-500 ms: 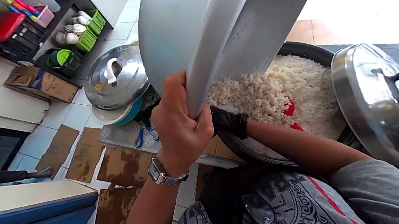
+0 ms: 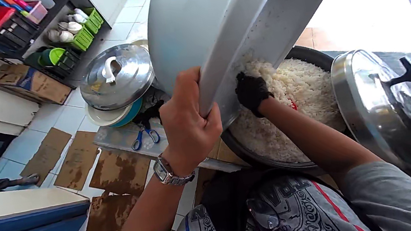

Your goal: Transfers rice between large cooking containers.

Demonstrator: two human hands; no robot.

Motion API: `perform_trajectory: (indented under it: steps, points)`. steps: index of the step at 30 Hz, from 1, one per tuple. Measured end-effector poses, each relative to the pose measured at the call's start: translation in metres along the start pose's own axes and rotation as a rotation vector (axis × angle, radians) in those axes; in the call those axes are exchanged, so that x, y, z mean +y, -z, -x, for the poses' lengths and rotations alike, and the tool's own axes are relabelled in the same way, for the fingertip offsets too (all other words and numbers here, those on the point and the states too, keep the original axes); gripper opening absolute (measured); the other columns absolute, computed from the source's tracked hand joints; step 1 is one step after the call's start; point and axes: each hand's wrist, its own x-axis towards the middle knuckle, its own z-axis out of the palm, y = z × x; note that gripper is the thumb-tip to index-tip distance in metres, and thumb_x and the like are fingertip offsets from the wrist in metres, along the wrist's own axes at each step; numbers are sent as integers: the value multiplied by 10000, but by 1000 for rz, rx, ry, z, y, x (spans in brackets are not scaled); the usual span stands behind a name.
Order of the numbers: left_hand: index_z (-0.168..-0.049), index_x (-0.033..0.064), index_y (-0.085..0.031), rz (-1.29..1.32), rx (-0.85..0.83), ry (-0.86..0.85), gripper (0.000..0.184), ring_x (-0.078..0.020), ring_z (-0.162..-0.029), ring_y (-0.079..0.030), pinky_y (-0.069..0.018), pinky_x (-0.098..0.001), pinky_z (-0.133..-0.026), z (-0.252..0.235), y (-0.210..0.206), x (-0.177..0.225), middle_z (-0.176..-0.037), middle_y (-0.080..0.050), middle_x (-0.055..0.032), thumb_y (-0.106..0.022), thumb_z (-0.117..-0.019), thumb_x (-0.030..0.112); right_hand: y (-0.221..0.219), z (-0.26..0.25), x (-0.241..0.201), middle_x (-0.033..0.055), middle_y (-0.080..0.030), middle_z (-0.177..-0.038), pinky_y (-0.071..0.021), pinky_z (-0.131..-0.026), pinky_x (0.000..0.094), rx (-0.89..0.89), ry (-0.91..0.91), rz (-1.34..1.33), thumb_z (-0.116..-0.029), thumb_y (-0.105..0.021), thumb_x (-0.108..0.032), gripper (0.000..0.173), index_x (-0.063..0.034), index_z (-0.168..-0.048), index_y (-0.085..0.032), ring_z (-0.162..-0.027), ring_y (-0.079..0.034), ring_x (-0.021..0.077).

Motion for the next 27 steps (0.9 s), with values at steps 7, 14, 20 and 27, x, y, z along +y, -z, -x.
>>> perform_trajectory:
  steps: [7, 14, 20, 27]
  points:
    - [-1124, -50, -586, 43, -10, -84, 317, -39, -695, -596, -488, -135, -612, -2, -3, 5, -841, -637, -85, -617, -810, -24, 68, -30, 39, 249, -685, -1188, -497, -896, 675, 126, 177, -166, -976, -614, -143, 230, -12, -1140, -710, -1106, -655, 437]
    - [-1020, -35, -605, 84, -37, -228, 223, -48, -631, -567, -448, -137, -568, 3, -7, 8, -734, -607, -74, -620, -802, 7, 57, -43, 30, 235, -588, -1420, -391, -1137, 552, 110, 357, -256, -1062, -522, -204, 357, 1, -1329, -642, -1355, -531, 380]
    - [-1016, -43, -614, 55, -13, -237, 219, -53, -636, -573, -447, -138, -572, 6, -5, 7, -733, -611, -82, -616, -800, -3, 53, -32, 36, 210, -689, -1237, -469, -1003, 627, -302, 507, 116, -1004, -637, -142, 223, -48, -1174, -746, -1191, -628, 405]
    - [-1047, -18, -580, 66, 19, -212, 211, -29, -685, -587, -479, -130, -627, 16, 1, 2, -780, -612, -64, -625, -844, 18, 79, -38, 54, 261, -592, -1379, -436, -1015, 646, 135, 246, -28, -1025, -557, -176, 301, -70, -1277, -685, -1284, -553, 463]
